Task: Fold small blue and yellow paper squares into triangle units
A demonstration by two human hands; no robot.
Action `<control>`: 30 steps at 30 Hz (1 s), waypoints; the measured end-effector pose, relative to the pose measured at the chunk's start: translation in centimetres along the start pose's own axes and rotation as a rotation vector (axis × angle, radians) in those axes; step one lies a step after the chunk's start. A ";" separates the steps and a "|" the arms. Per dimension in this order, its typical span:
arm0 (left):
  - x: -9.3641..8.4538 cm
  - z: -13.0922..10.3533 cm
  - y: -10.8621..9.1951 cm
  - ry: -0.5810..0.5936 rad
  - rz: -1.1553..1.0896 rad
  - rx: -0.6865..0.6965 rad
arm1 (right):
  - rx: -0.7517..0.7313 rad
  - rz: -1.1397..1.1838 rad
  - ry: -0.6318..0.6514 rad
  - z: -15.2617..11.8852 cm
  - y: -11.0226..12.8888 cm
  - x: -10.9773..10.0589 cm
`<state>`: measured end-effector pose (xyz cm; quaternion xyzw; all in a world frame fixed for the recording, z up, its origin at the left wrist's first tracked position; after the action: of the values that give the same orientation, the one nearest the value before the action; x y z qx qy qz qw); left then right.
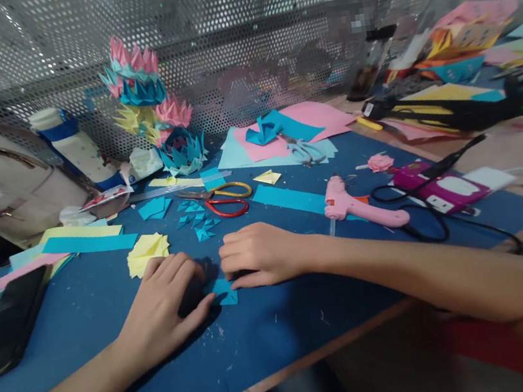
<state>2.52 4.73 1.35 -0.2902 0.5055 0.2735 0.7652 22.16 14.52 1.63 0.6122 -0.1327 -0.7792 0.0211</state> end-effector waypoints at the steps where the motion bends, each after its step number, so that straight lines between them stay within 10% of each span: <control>1: 0.2 0.1 -0.1 0.005 -0.005 -0.034 | 0.036 0.052 0.002 0.1 -0.1 0.2; 7: 0.8 0.5 -0.6 0.024 -0.100 -0.113 | 0.188 0.203 -0.013 0.3 0.2 0.5; 30: 0.7 0.8 1.7 -0.157 -0.094 0.015 | -0.022 -0.136 -0.165 -0.4 0.6 0.8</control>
<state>2.05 6.54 0.70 -0.2853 0.4317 0.2555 0.8167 22.23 13.70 0.98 0.5532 -0.0838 -0.8281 -0.0361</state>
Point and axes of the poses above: each hand's wrist, its own z-axis towards the middle knuckle, its own x-axis out of the palm, y = z × x, the point moved 2 cm from there along z, towards the middle knuckle, and after that the axes turned 11 degrees about x, right-handed, at the moved point
